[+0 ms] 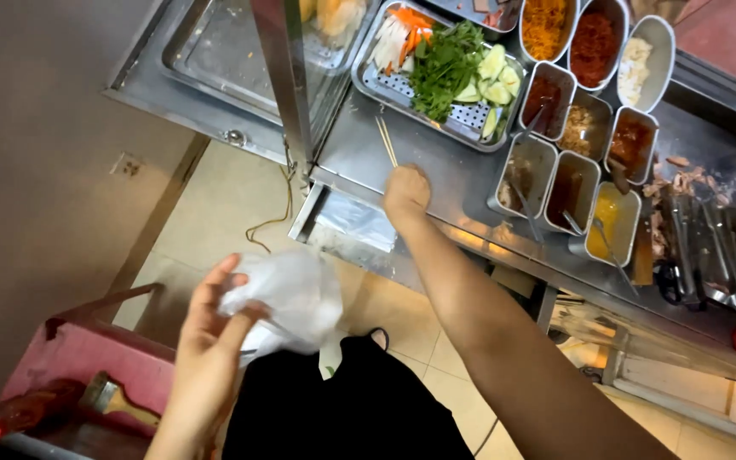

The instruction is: The person holds an open styrofoam takeout box and uses tongs to add pickled vegetables, meat and other toppings from trays, then squeezes red and white sauces over the food. They close the box, place it in a plastic bag, and hand the bag to the customer at the stall window.

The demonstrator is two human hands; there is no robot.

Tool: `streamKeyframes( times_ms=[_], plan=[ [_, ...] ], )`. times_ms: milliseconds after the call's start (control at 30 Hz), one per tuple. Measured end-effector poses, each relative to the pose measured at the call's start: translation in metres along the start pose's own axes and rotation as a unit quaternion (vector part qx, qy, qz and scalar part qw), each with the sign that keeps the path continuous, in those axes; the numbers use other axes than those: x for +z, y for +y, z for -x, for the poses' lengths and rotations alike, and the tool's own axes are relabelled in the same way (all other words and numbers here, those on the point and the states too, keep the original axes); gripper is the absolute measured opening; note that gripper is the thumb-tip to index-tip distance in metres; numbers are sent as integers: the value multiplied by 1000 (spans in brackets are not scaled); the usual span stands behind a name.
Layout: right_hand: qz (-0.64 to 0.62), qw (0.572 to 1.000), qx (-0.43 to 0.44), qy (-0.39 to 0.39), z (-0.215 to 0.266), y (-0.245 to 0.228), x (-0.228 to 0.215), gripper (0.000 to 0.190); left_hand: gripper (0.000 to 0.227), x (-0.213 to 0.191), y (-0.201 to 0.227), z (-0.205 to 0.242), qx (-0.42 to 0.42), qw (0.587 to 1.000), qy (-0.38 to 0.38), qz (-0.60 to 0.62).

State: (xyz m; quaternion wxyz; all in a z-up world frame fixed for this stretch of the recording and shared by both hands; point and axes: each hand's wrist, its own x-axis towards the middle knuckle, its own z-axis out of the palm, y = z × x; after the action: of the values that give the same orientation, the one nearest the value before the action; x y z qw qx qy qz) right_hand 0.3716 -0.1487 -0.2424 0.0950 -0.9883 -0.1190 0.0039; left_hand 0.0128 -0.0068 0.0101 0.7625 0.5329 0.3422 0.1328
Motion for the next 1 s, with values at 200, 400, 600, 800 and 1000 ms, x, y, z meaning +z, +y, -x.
streamKeyframes(
  times_ms=[200,400,600,800,1000],
  plan=[
    [-103,988,41,-107,23,39,-70,20,65,49,45,-11,47,981,-166,-86],
    [-541,805,186,-156,96,127,-143,28,63,125,76,-56,205,920,-319,-96],
    [-621,746,201,-129,156,172,-219,30,71,202,68,-119,333,852,-387,-115],
    [-637,717,262,-104,165,160,-233,31,80,238,10,-189,243,862,-417,-156],
    [-754,631,171,57,141,87,-275,26,80,214,34,-188,175,896,-399,-87]
  ],
)
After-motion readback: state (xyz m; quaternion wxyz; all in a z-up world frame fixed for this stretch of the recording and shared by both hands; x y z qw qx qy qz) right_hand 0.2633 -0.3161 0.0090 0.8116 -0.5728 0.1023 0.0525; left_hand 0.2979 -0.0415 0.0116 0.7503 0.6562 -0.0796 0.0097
